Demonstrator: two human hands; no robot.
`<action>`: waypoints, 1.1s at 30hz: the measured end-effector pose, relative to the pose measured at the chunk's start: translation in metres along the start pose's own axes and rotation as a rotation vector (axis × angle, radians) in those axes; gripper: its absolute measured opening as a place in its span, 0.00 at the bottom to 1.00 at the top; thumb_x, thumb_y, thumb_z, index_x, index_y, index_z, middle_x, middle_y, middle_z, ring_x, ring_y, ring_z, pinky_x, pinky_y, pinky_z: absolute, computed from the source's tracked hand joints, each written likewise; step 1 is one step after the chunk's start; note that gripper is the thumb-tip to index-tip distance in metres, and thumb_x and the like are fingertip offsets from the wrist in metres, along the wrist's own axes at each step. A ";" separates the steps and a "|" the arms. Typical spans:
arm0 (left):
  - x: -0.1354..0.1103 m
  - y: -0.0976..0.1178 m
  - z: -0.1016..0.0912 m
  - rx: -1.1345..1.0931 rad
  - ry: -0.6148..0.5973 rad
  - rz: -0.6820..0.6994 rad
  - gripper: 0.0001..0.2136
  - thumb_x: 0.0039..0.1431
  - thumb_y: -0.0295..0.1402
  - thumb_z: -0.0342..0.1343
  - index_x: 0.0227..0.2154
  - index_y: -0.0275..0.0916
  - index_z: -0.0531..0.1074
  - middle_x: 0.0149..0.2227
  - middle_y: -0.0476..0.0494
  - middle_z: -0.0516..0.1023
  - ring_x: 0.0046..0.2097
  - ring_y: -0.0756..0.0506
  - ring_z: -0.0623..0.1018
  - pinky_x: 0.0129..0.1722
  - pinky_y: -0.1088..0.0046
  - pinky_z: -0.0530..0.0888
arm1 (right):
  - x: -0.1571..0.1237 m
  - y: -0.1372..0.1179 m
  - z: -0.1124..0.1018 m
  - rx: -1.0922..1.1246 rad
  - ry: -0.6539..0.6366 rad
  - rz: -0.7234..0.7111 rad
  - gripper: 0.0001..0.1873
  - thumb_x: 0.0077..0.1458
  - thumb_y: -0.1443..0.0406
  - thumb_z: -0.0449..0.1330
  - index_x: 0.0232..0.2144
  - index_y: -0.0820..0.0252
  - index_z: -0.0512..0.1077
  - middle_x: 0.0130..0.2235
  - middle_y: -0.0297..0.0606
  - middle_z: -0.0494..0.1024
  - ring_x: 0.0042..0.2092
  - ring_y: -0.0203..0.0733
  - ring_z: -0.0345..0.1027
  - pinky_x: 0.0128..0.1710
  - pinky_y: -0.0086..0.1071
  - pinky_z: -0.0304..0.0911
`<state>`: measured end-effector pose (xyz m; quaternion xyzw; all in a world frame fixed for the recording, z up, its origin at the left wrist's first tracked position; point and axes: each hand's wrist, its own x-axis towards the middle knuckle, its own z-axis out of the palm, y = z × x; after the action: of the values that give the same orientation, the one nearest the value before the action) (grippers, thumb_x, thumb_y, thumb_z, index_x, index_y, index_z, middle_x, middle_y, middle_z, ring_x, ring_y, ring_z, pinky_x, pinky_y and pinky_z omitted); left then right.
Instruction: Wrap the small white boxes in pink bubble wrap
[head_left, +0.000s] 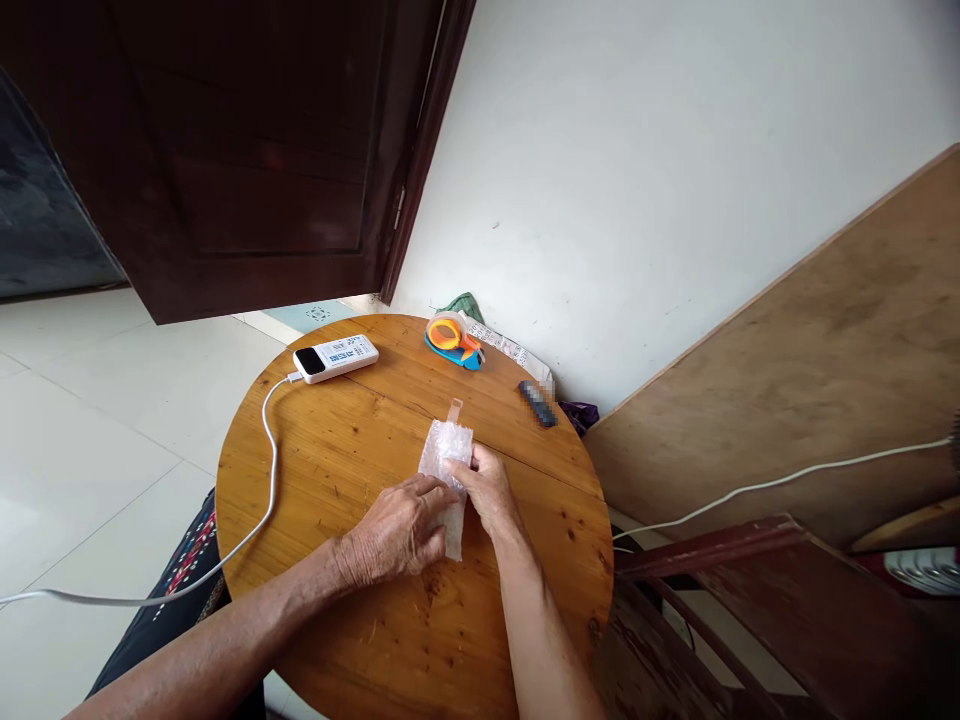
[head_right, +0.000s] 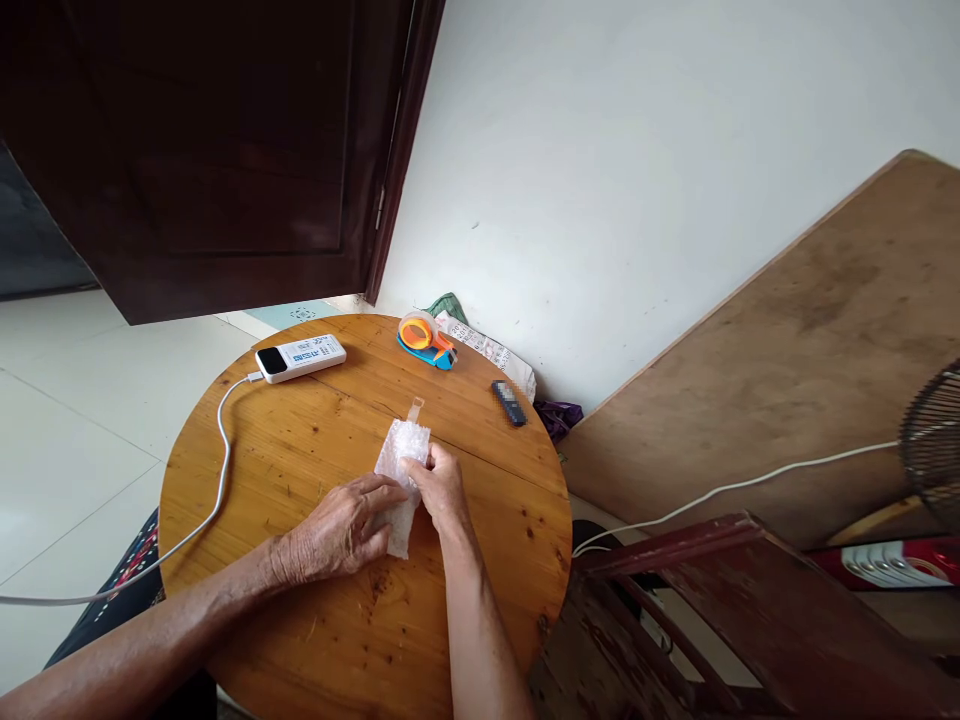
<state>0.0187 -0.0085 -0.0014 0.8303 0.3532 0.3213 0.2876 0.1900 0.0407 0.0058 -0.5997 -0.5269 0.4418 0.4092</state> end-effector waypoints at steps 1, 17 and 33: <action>0.000 0.000 0.000 -0.009 0.001 0.000 0.22 0.51 0.26 0.53 0.51 0.41 0.69 0.50 0.41 0.75 0.49 0.40 0.76 0.51 0.64 0.74 | -0.001 -0.001 0.000 0.017 -0.022 0.008 0.16 0.42 0.57 0.66 0.32 0.63 0.75 0.26 0.33 0.76 0.27 0.37 0.65 0.27 0.29 0.60; -0.003 0.001 0.002 -0.028 0.081 -0.075 0.18 0.50 0.28 0.55 0.46 0.39 0.72 0.48 0.42 0.73 0.45 0.43 0.76 0.46 0.67 0.74 | -0.030 -0.011 -0.003 0.118 0.024 -0.177 0.14 0.49 0.57 0.63 0.35 0.60 0.72 0.33 0.35 0.77 0.34 0.40 0.68 0.36 0.31 0.65; -0.002 -0.011 0.003 -0.232 0.167 -0.071 0.24 0.49 0.29 0.58 0.51 0.40 0.66 0.55 0.38 0.69 0.57 0.38 0.68 0.58 0.56 0.67 | -0.093 -0.010 -0.005 -0.113 0.019 -0.307 0.09 0.56 0.58 0.59 0.31 0.58 0.72 0.40 0.39 0.80 0.42 0.44 0.74 0.44 0.34 0.67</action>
<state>0.0152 -0.0047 -0.0120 0.7487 0.3654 0.4176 0.3625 0.1867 -0.0506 0.0259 -0.5383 -0.6326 0.3382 0.4424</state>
